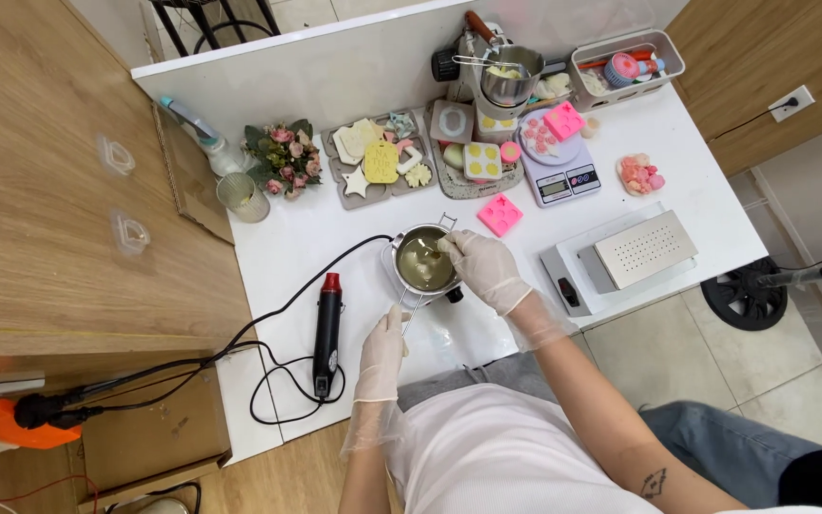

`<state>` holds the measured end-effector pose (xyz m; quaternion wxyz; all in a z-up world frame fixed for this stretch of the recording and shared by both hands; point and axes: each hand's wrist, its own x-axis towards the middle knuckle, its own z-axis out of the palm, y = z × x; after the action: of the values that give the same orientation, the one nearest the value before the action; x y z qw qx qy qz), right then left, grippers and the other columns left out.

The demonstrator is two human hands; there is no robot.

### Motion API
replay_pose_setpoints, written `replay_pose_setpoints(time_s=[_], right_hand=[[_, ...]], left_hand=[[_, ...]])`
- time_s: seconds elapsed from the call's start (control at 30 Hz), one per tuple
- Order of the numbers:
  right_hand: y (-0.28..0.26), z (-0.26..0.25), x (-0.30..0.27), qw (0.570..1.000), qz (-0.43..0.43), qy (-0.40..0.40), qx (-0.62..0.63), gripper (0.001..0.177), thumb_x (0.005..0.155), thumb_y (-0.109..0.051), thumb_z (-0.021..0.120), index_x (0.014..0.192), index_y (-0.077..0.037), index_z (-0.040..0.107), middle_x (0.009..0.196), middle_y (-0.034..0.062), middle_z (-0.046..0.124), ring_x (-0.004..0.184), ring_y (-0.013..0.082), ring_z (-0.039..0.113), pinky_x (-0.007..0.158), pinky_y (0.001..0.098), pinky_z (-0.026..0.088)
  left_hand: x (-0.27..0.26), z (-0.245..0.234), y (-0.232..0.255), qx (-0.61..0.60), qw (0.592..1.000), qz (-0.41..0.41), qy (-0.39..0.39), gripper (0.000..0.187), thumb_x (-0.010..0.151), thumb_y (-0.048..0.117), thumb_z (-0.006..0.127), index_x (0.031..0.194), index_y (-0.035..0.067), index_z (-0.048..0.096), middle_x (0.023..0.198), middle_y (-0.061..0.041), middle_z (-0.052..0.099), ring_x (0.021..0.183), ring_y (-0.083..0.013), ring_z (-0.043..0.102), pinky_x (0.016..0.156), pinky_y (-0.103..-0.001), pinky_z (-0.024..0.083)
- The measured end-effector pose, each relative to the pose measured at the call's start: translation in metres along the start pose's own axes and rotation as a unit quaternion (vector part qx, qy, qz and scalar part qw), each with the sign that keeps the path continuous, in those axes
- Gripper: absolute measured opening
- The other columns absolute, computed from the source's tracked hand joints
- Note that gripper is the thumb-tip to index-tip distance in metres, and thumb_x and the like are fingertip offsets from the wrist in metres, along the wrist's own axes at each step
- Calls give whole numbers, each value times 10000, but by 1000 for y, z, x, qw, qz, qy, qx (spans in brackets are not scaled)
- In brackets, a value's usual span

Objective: Melting wax in a pot and stirring it at a candle-making station.

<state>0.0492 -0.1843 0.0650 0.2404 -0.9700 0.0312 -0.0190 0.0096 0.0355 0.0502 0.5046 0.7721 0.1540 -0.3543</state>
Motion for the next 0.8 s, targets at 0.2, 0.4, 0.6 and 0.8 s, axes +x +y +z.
replay_pose_setpoints(time_s=[0.2,0.4,0.6,0.8], right_hand=[[-3,-7,-9,992,112,-20,51,323,1006,-399,559,1061,-126,722,926,143,737,828,357,694,734,450,538],[-7,-21,-13,980,142,27,134,296,995,-360,584,1078,-119,735,912,103,771,840,276,740,757,379,564],[-13,-18,-15,958,167,-116,204,302,1019,-359,547,1098,-131,728,896,91,786,757,272,739,731,351,584],[-9,-12,-17,983,142,6,118,294,1014,-353,565,1137,-145,733,958,110,767,784,263,732,739,365,569]], left_hand=[[15,0,-11,62,998,-4,-17,650,982,574,292,1215,170,745,603,-139,583,694,-269,636,825,-382,488],[12,2,-13,42,999,7,-19,678,990,597,290,1233,154,742,593,-116,550,693,-256,626,828,-389,500],[1,-3,-2,61,998,-7,-20,699,985,612,283,1230,147,744,632,-110,595,693,-259,626,843,-398,496],[-3,-5,3,75,997,-22,-23,702,988,621,270,1256,168,735,652,-115,549,725,-243,623,869,-405,483]])
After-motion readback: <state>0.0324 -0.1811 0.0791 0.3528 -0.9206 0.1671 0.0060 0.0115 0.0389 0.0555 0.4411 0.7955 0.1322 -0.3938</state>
